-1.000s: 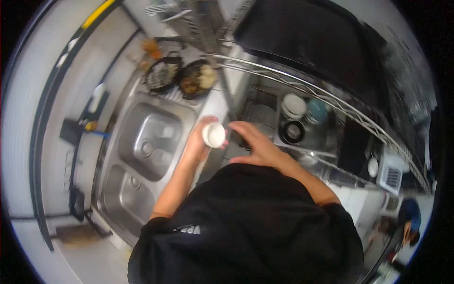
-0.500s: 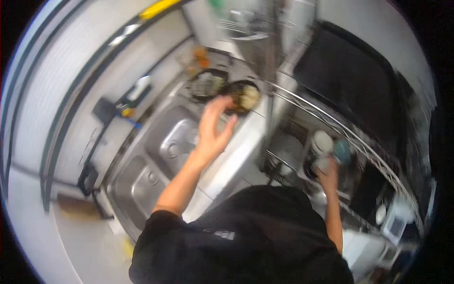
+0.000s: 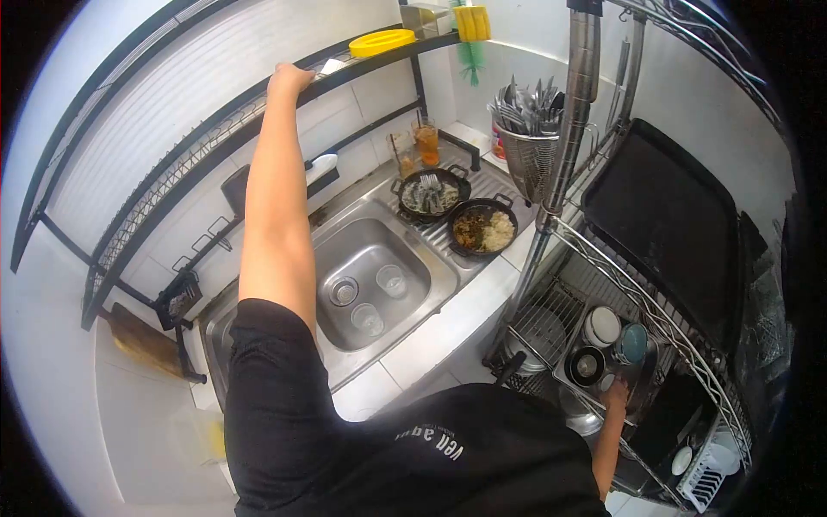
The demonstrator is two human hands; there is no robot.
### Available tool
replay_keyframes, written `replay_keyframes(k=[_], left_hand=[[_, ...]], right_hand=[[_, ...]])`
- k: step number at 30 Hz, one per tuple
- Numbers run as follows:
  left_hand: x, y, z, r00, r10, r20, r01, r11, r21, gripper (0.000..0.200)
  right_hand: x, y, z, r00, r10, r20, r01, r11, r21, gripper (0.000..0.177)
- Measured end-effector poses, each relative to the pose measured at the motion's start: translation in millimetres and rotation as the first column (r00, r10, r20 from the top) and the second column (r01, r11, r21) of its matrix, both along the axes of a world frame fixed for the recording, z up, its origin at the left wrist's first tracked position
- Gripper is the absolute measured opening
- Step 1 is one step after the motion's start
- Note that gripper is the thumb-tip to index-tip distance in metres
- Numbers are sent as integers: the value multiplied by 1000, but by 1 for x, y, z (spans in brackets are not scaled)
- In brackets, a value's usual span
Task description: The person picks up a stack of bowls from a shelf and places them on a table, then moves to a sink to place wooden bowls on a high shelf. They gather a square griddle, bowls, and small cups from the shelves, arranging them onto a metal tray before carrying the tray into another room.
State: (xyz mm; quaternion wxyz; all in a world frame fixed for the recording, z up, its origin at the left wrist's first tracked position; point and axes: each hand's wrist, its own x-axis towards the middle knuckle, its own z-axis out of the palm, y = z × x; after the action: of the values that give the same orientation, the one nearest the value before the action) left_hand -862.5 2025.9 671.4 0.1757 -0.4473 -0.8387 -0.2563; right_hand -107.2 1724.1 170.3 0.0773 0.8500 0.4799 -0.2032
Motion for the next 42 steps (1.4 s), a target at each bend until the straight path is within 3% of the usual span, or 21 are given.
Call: replay_keyframes(k=[2, 6, 8, 9, 11, 13, 14, 15, 16, 18, 23, 25, 26, 27, 29, 30, 32, 34, 36, 38, 42], left_hand=[[3, -6, -1, 998, -43, 34, 46, 996, -78, 61], [-60, 34, -11, 972, -206, -116, 232, 923, 308, 30], [17, -24, -10, 941, -340, 10, 252, 718, 649, 36], [-11, -11, -21, 844, -513, -154, 452, 527, 720, 35], [94, -109, -45, 598, -798, -68, 637, 422, 644, 35], [164, -185, -95, 437, -862, 258, 766, 507, 395, 30], [191, -212, -133, 536, -770, 345, 761, 618, 199, 27], [209, -227, -167, 243, -868, 432, 940, 321, 116, 23], [237, -241, -188, 62, -809, 585, 995, 99, 30, 20], [279, -250, -245, -220, -618, 754, 969, -224, 100, 23], [297, -249, -247, -271, -574, 772, 936, -345, 73, 36], [277, -230, -227, -191, -683, 705, 970, -242, 29, 41], [259, -217, -204, -177, -858, 482, 984, -150, 94, 36], [243, -199, -177, -22, -983, 184, 990, 5, 144, 32], [205, -169, -110, 327, -939, 106, 838, 340, 426, 31], [163, -119, -85, 465, -816, -343, 851, 305, 428, 32], [125, -78, -30, 687, -627, -367, 703, 447, 553, 39], [74, -16, -4, 823, -318, -471, 510, 777, 367, 56], [33, 36, -2, 866, -383, -321, 442, 886, 136, 62], [2, 89, 10, 941, -330, -81, 256, 845, -469, 74], [-60, 140, -5, 869, -483, 106, 488, 799, -351, 56]], right_hand=[[-37, -5, 78, 997, 71, 5, -71, 995, 63, 85], [-96, 11, 162, 777, 320, -543, -139, 928, 347, 70], [-147, 15, 211, 587, 523, -618, -227, 839, 494, 60], [-164, 18, 205, 473, 652, -592, -218, 738, 638, 57], [-201, 22, 223, 336, 664, -668, -166, 740, 652, 61], [-229, 27, 219, 266, 671, -692, -119, 735, 667, 63], [-240, 27, 218, 80, 589, -804, -44, 808, 587, 65], [-245, 27, 214, -115, 487, -866, 9, 872, 489, 67], [-247, 26, 207, -101, 486, -868, 22, 873, 487, 67], [-255, 24, 189, -524, 73, -848, -86, 987, 138, 68], [-257, 14, 162, -319, 53, -946, -262, 955, 141, 53], [-260, 8, 171, -292, 118, -949, -278, 939, 202, 51], [-263, 6, 180, -264, 191, -945, -260, 930, 261, 49], [-267, 2, 190, -318, 177, -931, -196, 949, 248, 48], [-269, -2, 195, -418, 158, -895, -106, 970, 221, 49], [-269, -3, 197, -426, 169, -889, -110, 965, 236, 49], [-264, -6, 201, -491, 124, -862, -46, 985, 168, 51], [-259, -11, 198, -488, 148, -860, -22, 983, 181, 55], [-253, -19, 190, -495, 105, -862, -39, 989, 143, 51], [-250, -29, 183, -449, 99, -888, -21, 992, 121, 49], [-247, -50, 172, -319, 18, -947, 89, 996, -11, 47]])
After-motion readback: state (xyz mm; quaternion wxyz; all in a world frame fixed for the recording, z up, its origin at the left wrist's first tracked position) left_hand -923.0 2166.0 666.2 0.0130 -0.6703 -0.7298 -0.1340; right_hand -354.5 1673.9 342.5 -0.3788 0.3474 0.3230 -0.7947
